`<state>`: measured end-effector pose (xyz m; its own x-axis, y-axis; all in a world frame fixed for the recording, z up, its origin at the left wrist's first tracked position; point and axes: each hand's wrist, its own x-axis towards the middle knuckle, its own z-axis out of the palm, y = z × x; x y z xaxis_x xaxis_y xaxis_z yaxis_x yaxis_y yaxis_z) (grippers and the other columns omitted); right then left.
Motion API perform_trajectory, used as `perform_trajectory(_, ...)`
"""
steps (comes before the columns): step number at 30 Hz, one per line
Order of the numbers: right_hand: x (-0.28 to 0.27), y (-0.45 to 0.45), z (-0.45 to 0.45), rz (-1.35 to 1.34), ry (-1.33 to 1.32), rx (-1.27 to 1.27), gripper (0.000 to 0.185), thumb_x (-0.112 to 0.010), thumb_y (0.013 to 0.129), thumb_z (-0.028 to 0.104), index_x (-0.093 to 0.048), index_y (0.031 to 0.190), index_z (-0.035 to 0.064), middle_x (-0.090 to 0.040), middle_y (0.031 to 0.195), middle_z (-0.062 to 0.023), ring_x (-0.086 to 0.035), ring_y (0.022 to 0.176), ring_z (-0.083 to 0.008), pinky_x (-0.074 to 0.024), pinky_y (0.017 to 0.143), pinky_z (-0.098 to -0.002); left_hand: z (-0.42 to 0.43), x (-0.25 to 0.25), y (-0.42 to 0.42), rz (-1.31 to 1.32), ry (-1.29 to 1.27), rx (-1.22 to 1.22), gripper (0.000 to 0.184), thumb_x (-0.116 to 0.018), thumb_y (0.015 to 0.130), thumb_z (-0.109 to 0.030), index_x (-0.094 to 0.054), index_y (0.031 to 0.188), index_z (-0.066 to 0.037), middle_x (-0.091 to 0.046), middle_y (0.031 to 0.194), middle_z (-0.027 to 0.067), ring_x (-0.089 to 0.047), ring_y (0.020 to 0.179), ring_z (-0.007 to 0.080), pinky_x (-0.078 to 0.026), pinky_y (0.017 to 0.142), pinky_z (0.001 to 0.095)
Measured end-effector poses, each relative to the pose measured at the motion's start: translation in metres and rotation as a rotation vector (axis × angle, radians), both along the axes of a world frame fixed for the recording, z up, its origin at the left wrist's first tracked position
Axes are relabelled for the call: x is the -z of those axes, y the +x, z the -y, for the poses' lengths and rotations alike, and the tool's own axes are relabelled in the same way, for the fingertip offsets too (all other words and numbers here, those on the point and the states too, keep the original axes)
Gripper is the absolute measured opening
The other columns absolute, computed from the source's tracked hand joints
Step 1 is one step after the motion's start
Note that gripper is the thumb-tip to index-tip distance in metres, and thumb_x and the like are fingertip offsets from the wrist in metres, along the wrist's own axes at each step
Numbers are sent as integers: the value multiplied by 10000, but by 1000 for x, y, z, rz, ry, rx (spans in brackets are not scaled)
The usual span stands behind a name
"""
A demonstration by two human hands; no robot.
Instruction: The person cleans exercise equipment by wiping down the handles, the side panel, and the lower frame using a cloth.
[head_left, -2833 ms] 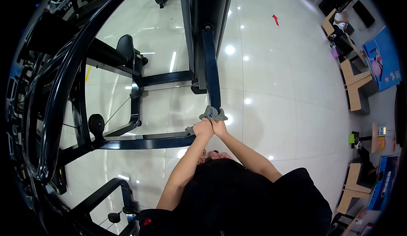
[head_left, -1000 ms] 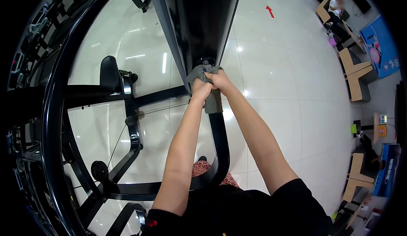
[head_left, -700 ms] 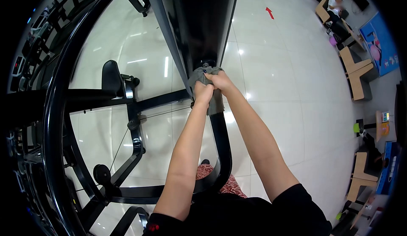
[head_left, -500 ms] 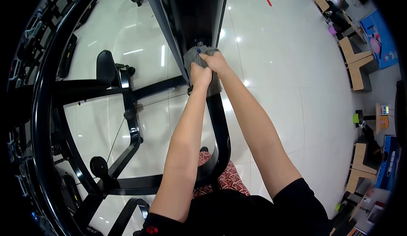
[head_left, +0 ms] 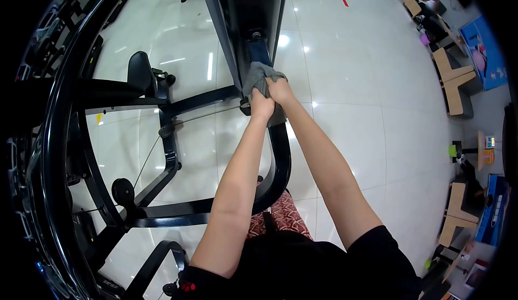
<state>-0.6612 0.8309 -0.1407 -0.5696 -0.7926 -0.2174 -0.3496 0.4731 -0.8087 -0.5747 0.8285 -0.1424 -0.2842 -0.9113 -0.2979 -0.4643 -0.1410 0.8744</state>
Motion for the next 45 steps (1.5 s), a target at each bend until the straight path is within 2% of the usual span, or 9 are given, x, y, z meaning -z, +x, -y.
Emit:
perform_trajectory(3, 9, 8, -18, -24, 89, 4, 489, -484, 833, 350, -576, 906, -125, -548, 940, -332, -536, 943, -423, -418, 819, -409, -8, 62, 8, -65, -5, 72, 699, -611, 729, -303, -305, 1251, 46, -465, 1181, 274, -449, 1120, 365, -362, 923, 366)
perform_trajectory(6, 14, 21, -50, -28, 86, -35, 470, -451, 851, 351, -584, 944, -90, -555, 967, -306, -535, 960, -403, -410, 847, -401, -33, 52, 22, -164, 28, 119, 724, -623, 713, -281, -284, 1291, -8, -470, 1194, 246, -447, 1129, 355, -355, 937, 353)
perform_trajectory(9, 22, 28, -71, 14, 10, -33, 451, -446, 853, 343, -576, 978, -71, -558, 985, -292, -535, 968, -394, -413, 839, -392, -45, 86, 28, -210, 23, 135, 733, -633, 699, -262, -281, 1302, -40, -480, 1186, 239, -457, 1118, 355, -361, 933, 356)
perform_trajectory(15, 21, 39, -102, 80, 56, -49, 398, -464, 836, 311, -583, 971, -45, -568, 974, -277, -540, 958, -386, -415, 830, -391, -78, 80, 44, -39, 107, 172, 737, -627, 699, -222, -262, 1320, -63, -504, 1163, 223, -478, 1094, 354, -381, 918, 370)
perform_trajectory(24, 66, 38, -132, -60, 118, -202, 369, -476, 837, 282, -587, 969, -44, -584, 967, -254, -565, 920, -361, -429, 798, -388, -107, 85, 62, -54, 153, 225, 717, -654, 699, -254, -311, 1293, -44, -511, 1163, 208, -489, 1088, 333, -395, 905, 358)
perform_trajectory(29, 57, 49, -157, 58, 51, -227, 314, -470, 845, 217, -578, 1001, -32, -606, 973, -203, -574, 918, -319, -426, 809, -366, -126, 80, 77, 99, 137, 316, 612, -717, 657, -322, -485, 1131, -12, -568, 1078, 187, -535, 1024, 312, -427, 850, 356)
perform_trajectory(32, 90, 45, -163, 71, 34, -191, 314, -469, 844, 217, -571, 1010, -30, -604, 982, -197, -570, 929, -309, -427, 807, -355, -137, 62, 83, 210, 139, 354, 609, -721, 649, -340, -495, 1104, -3, -580, 1057, 178, -544, 1005, 317, -436, 838, 354)
perform_trajectory(40, 95, 51, -197, 57, -32, -287, 338, -494, 834, 278, -581, 935, -32, -573, 952, -260, -530, 957, -386, -413, 814, -397, -183, 22, 82, 547, 206, 275, 619, -719, 599, -356, -490, 1079, -39, -601, 1027, 130, -576, 963, 260, -449, 828, 345)
perform_trajectory(45, 75, 63, -222, 18, 91, -258, 348, -504, 829, 278, -549, 1020, -10, -565, 994, -253, -513, 979, -397, -407, 833, -404, -207, 33, 85, 729, -15, 206, 560, -703, 611, -352, -473, 1013, -39, -620, 933, 118, -592, 915, 249, -459, 784, 350)
